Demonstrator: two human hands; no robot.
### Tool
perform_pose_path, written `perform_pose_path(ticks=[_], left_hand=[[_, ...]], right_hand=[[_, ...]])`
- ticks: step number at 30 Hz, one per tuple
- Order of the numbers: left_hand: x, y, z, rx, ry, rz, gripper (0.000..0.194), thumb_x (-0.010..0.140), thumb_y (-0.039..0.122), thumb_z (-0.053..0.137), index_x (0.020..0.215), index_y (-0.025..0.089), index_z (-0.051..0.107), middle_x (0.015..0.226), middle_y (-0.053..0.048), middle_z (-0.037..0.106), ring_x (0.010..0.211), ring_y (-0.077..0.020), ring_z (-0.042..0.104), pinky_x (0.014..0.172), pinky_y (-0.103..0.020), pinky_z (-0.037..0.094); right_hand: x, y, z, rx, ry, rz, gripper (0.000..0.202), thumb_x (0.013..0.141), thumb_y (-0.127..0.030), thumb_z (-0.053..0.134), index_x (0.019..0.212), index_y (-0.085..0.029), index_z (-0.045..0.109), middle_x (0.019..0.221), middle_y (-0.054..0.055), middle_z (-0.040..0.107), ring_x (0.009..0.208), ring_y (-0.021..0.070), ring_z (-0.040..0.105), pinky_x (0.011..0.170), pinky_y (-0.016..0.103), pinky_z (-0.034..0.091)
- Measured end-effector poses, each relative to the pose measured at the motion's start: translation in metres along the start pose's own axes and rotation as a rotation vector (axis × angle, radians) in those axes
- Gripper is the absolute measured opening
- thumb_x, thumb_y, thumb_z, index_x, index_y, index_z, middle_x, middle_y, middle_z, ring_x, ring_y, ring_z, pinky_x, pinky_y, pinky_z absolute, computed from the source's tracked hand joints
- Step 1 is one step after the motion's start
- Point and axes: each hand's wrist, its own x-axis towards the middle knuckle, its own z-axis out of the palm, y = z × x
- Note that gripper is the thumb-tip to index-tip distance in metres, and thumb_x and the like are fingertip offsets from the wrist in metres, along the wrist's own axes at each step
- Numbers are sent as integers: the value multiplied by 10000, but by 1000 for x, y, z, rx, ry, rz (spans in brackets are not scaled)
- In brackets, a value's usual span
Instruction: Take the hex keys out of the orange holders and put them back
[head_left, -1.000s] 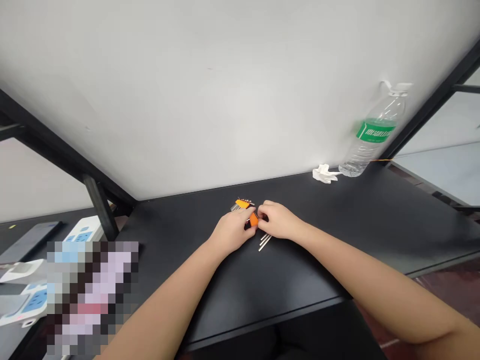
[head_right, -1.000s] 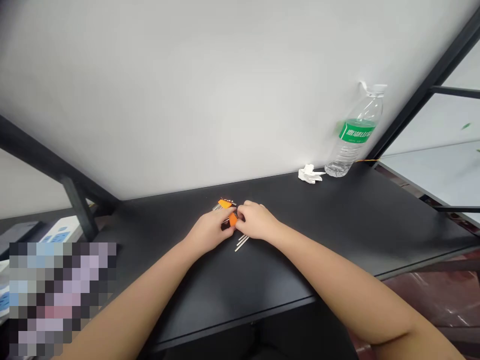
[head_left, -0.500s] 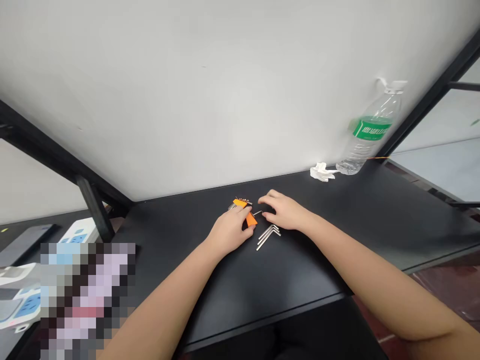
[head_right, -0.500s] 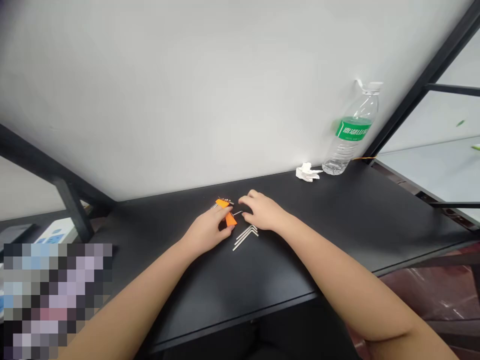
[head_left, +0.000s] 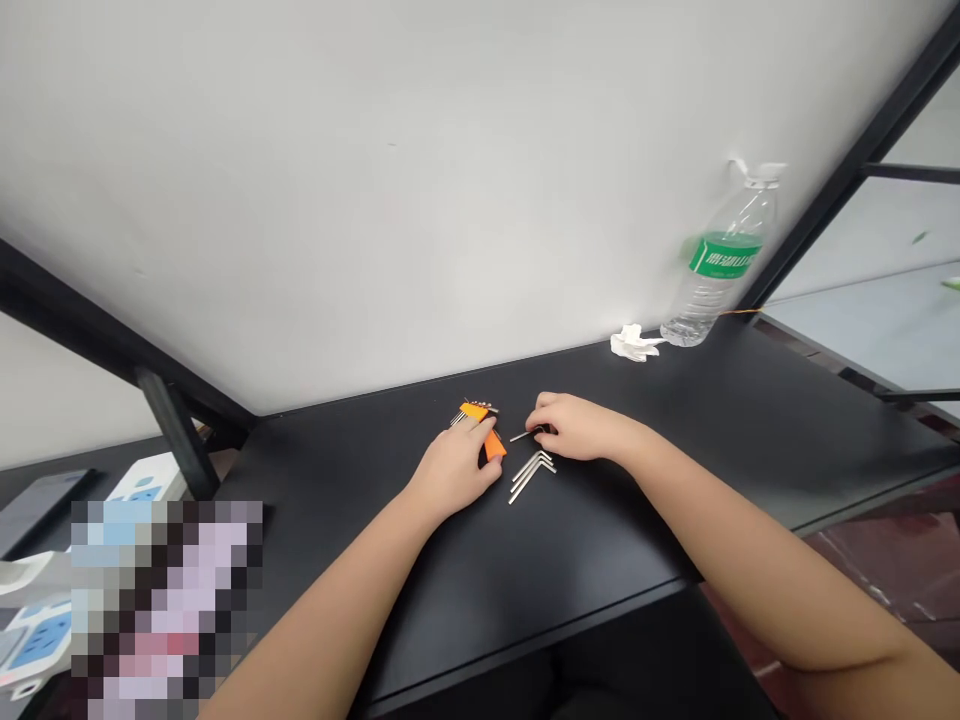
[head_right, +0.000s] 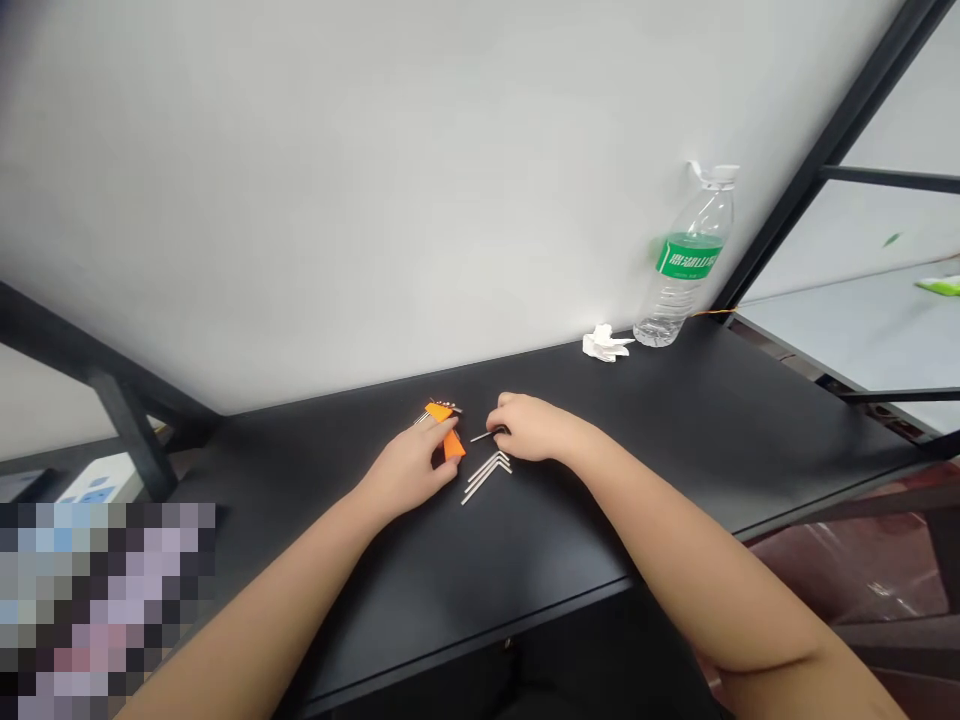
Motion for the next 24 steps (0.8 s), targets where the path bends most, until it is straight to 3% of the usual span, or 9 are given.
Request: perform_pose_path(ticks=[4, 10, 13, 18, 24], left_hand=[[-1, 2, 0, -18, -17, -8, 548, 874, 309, 605, 1411, 204, 575, 1358, -126, 632, 1161, -296, 646, 969, -416, 543], [-1, 1, -2, -69, -27, -19, 522, 896, 320, 594, 1405, 204, 573, 1309, -113, 661, 1138, -274, 658, 945, -384, 547], [0, 2, -4, -53, -24, -29, 471, 869, 306, 625, 1330, 213, 620, 1212, -93, 707, 1064, -265, 681, 886, -370, 557], [2, 9, -8, 30, 69, 42, 373, 846, 297, 637, 1210, 223, 669, 1182, -82, 725, 1076, -280, 676, 925, -404, 539], [0, 16, -11, -15, 141, 52, 279, 811, 271, 648, 1084, 230, 691, 992, -49, 735, 940, -238, 682, 853, -360, 533]], right_hand=[[-7, -14, -2, 42, -144, -102, 211, 850, -314, 709, 1042, -228, 732, 1049, 49, 604, 806, 166, 600, 711, 274, 453], [-12, -22, 2, 22, -186, -90, 156, 793, -132, 640, 922, -218, 662, 1013, 32, 609, 746, 148, 561, 642, 264, 406], [-7, -18, 6, 75, -137, -106, 61, 808, -197, 672, 860, -212, 644, 954, 25, 613, 744, 151, 557, 641, 264, 407], [11, -17, 19, 212, 136, -17, 98, 833, -217, 650, 929, -200, 661, 892, 14, 649, 791, 153, 593, 710, 267, 454], [18, -32, 31, 488, 169, 87, 168, 829, -184, 596, 950, -207, 711, 879, -5, 720, 758, 137, 640, 699, 250, 482]])
